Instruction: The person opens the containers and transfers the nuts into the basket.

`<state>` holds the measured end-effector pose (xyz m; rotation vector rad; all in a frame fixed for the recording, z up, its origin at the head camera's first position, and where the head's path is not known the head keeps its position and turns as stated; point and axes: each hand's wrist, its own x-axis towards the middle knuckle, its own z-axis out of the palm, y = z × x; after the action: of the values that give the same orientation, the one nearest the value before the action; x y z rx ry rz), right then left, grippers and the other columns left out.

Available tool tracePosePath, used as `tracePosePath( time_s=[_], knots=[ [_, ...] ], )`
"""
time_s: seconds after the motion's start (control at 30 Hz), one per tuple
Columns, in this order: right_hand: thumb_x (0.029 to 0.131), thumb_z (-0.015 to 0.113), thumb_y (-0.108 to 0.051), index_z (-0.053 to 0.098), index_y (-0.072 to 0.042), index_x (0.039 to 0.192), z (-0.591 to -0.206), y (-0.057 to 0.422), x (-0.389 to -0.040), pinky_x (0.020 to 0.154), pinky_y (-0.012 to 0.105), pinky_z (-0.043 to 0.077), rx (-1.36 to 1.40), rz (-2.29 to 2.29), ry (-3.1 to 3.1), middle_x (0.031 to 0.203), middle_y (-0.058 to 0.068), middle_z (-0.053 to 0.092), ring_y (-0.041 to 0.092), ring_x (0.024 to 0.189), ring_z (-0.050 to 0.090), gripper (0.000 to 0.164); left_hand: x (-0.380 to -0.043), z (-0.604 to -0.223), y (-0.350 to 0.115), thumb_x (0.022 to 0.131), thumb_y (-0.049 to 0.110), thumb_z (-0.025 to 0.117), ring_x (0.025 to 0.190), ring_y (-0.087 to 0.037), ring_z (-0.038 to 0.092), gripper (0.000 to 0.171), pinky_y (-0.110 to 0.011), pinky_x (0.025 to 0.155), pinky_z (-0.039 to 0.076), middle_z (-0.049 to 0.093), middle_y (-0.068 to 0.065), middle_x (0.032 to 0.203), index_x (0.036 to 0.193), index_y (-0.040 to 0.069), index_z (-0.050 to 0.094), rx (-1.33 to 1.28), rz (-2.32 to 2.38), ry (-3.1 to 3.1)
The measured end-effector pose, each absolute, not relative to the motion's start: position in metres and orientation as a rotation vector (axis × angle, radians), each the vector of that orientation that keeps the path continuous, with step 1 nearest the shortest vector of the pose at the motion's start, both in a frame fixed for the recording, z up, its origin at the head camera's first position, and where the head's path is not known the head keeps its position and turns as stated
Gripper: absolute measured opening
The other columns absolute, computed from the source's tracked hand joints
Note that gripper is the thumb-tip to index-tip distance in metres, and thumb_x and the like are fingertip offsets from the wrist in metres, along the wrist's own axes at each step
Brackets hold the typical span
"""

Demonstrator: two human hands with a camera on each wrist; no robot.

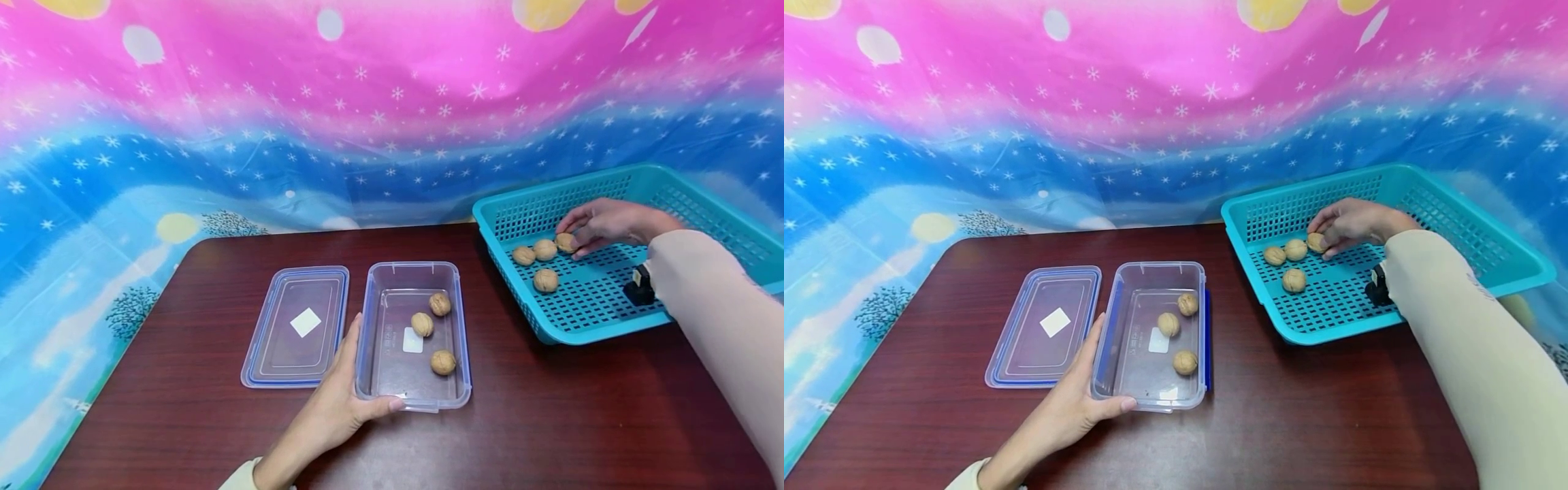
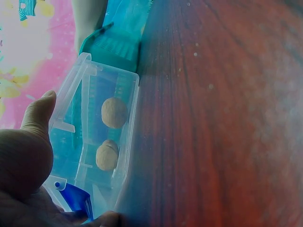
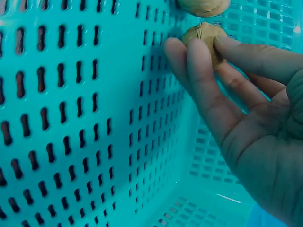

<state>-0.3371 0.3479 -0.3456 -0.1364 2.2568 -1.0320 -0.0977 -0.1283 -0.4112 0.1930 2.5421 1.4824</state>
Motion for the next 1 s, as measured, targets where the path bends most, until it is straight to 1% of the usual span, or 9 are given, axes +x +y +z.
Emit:
tracePosePath(
  time_s=[0.17, 0.3, 0.4, 0.47, 0.53, 0.63, 0.77, 0.83, 1.0],
  knots=[
    [0.101, 0.061, 0.001, 0.038, 0.013, 0.150, -0.349, 0.347, -0.338, 0.090, 0.042, 0.062, -0.129, -1.008, 2.251, 0.117, 0.015, 0.067, 0.027, 0.100, 0.074, 0.055, -0.098, -0.412, -0.128, 0.074, 0.040, 0.096, 0.161, -0.030, 0.017, 0.134, -0.060, 0.126, 0.018, 0.012, -0.004, 0.177, 0.171, 0.024, 0.005, 0.187, 1.478, 2.538],
    [0.101, 0.062, -0.001, 0.037, 0.011, 0.152, -0.348, 0.347, -0.338, 0.089, 0.042, 0.062, -0.131, -0.985, 2.257, 0.117, 0.014, 0.067, 0.026, 0.100, 0.074, 0.058, -0.099, -0.413, -0.128, 0.072, 0.040, 0.097, 0.161, -0.028, 0.017, 0.136, -0.058, 0.127, 0.018, 0.012, -0.002, 0.177, 0.171, 0.025, 0.004, 0.178, 1.471, 2.541],
    [0.101, 0.063, -0.002, 0.037, 0.011, 0.152, -0.347, 0.346, -0.338, 0.088, 0.042, 0.062, -0.133, -0.971, 2.266, 0.119, 0.019, 0.067, 0.026, 0.099, 0.074, 0.059, -0.099, -0.413, -0.128, 0.072, 0.040, 0.096, 0.161, -0.029, 0.018, 0.135, -0.059, 0.126, 0.019, 0.013, -0.003, 0.177, 0.171, 0.025, 0.004, 0.178, 1.470, 2.545],
    [0.100, 0.063, -0.001, 0.037, 0.011, 0.152, -0.347, 0.346, -0.338, 0.088, 0.043, 0.062, -0.131, -0.968, 2.271, 0.131, 0.029, 0.061, 0.027, 0.098, 0.074, 0.059, -0.098, -0.413, -0.128, 0.073, 0.041, 0.096, 0.161, -0.030, 0.018, 0.135, -0.060, 0.126, 0.019, 0.014, -0.004, 0.177, 0.171, 0.025, 0.005, 0.181, 1.469, 2.548],
    [0.101, 0.062, -0.001, 0.037, 0.011, 0.152, -0.345, 0.346, -0.337, 0.088, 0.044, 0.062, -0.125, -0.955, 2.280, 0.143, 0.037, 0.051, 0.028, 0.097, 0.074, 0.058, -0.098, -0.413, -0.129, 0.073, 0.042, 0.096, 0.160, -0.030, 0.019, 0.134, -0.060, 0.126, 0.019, 0.014, -0.005, 0.176, 0.171, 0.025, 0.005, 0.183, 1.469, 2.549],
    [0.101, 0.061, -0.001, 0.037, 0.013, 0.151, -0.340, 0.347, -0.337, 0.089, 0.047, 0.062, -0.122, -0.916, 2.304, 0.154, 0.041, 0.037, 0.031, 0.098, 0.074, 0.057, -0.098, -0.413, -0.129, 0.074, 0.042, 0.095, 0.160, -0.032, 0.019, 0.133, -0.061, 0.125, 0.020, 0.014, -0.006, 0.176, 0.171, 0.025, 0.005, 0.192, 1.470, 2.552],
    [0.103, 0.059, -0.004, 0.038, 0.015, 0.149, -0.324, 0.350, -0.335, 0.091, 0.049, 0.061, -0.122, -0.846, 2.399, 0.151, 0.041, 0.041, 0.035, 0.103, 0.074, 0.054, -0.098, -0.413, -0.129, 0.073, 0.040, 0.096, 0.161, -0.030, 0.018, 0.134, -0.060, 0.126, 0.020, 0.013, -0.004, 0.177, 0.170, 0.027, 0.004, 0.176, 1.470, 2.541],
    [0.104, 0.058, -0.005, 0.039, 0.016, 0.148, -0.313, 0.349, -0.333, 0.090, 0.048, 0.061, -0.129, -0.819, 2.450, 0.149, 0.040, 0.045, 0.034, 0.103, 0.074, 0.052, -0.098, -0.413, -0.129, 0.073, 0.040, 0.096, 0.161, -0.029, 0.018, 0.135, -0.059, 0.126, 0.020, 0.012, -0.003, 0.177, 0.170, 0.027, 0.003, 0.169, 1.468, 2.538],
    [0.105, 0.057, -0.008, 0.040, 0.014, 0.149, -0.288, 0.334, -0.327, 0.087, 0.043, 0.061, -0.175, -0.777, 2.528, 0.134, 0.032, 0.062, 0.021, 0.098, 0.071, 0.052, -0.098, -0.412, -0.129, 0.074, 0.041, 0.095, 0.160, -0.030, 0.018, 0.134, -0.060, 0.125, 0.020, 0.013, -0.004, 0.177, 0.171, 0.026, 0.003, 0.176, 1.462, 2.543]
  ],
)
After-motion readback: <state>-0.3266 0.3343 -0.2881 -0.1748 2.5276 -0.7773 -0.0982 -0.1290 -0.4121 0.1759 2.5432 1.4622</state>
